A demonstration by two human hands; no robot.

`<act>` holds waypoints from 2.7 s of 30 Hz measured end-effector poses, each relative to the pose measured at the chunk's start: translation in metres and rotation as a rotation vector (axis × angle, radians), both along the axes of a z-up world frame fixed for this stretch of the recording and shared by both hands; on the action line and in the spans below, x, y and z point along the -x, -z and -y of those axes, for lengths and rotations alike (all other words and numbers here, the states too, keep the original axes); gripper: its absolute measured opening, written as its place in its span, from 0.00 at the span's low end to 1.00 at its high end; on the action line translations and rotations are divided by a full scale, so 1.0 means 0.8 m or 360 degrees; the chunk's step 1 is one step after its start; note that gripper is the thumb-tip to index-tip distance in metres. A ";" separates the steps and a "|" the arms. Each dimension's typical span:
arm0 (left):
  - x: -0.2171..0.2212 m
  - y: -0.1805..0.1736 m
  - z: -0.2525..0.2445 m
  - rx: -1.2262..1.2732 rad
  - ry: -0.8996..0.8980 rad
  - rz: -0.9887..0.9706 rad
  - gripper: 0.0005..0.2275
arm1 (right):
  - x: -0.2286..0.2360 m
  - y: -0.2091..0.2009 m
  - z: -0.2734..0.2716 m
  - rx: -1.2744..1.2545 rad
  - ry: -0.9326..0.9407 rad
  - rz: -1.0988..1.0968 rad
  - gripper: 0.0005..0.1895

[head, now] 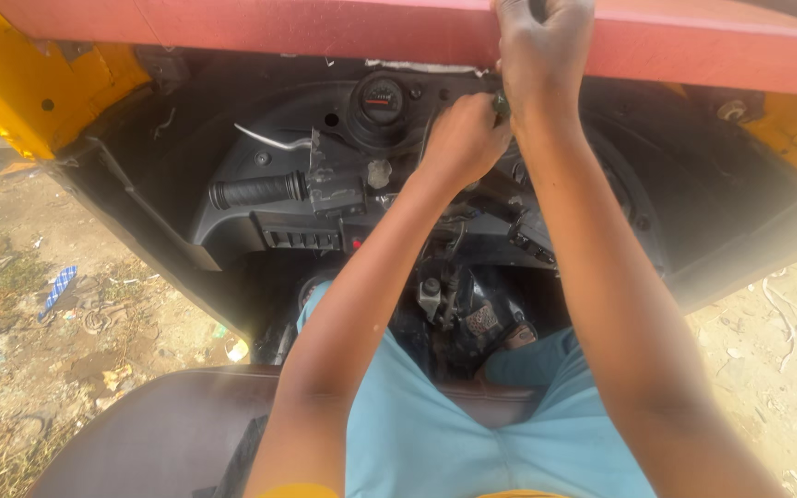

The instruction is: The person unscrews and removes components from the dashboard of a vehicle using a screwdriver, handling wires and a small black plastic casing.

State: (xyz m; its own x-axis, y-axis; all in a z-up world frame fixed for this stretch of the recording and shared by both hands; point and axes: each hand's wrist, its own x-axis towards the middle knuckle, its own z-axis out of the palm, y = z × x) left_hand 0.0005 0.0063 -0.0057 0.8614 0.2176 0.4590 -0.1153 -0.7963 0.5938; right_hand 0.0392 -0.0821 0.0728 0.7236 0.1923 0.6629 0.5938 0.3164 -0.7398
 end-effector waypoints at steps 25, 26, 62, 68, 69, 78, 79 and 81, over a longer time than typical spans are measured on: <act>0.043 -0.026 0.017 0.0655 0.0293 0.0823 0.06 | 0.011 -0.045 0.092 0.1134 0.0108 0.1289 0.03; 0.041 -0.026 0.016 0.0744 0.0339 0.0773 0.07 | 0.011 -0.048 0.101 0.1185 0.0039 0.1283 0.03; 0.026 -0.014 0.026 0.1002 0.0719 0.0482 0.10 | 0.044 -0.073 0.126 0.1269 0.0495 0.1620 0.11; 0.033 -0.016 0.041 0.0790 0.0420 0.0746 0.14 | 0.038 -0.047 0.097 0.1502 0.0868 0.1441 0.14; 0.035 -0.020 0.041 0.0778 0.0389 0.0732 0.14 | 0.036 -0.045 0.097 0.1372 0.0832 0.1553 0.09; 0.043 -0.015 0.019 0.1008 0.0809 0.0542 0.10 | 0.035 -0.065 0.113 0.1241 0.0162 0.1683 0.08; 0.039 -0.013 0.020 0.0923 0.0695 0.0548 0.10 | 0.037 -0.066 0.113 0.1304 0.0264 0.1686 0.11; 0.032 -0.012 0.027 0.0801 0.0553 0.0633 0.10 | 0.042 -0.066 0.117 0.1585 0.0700 0.1572 0.18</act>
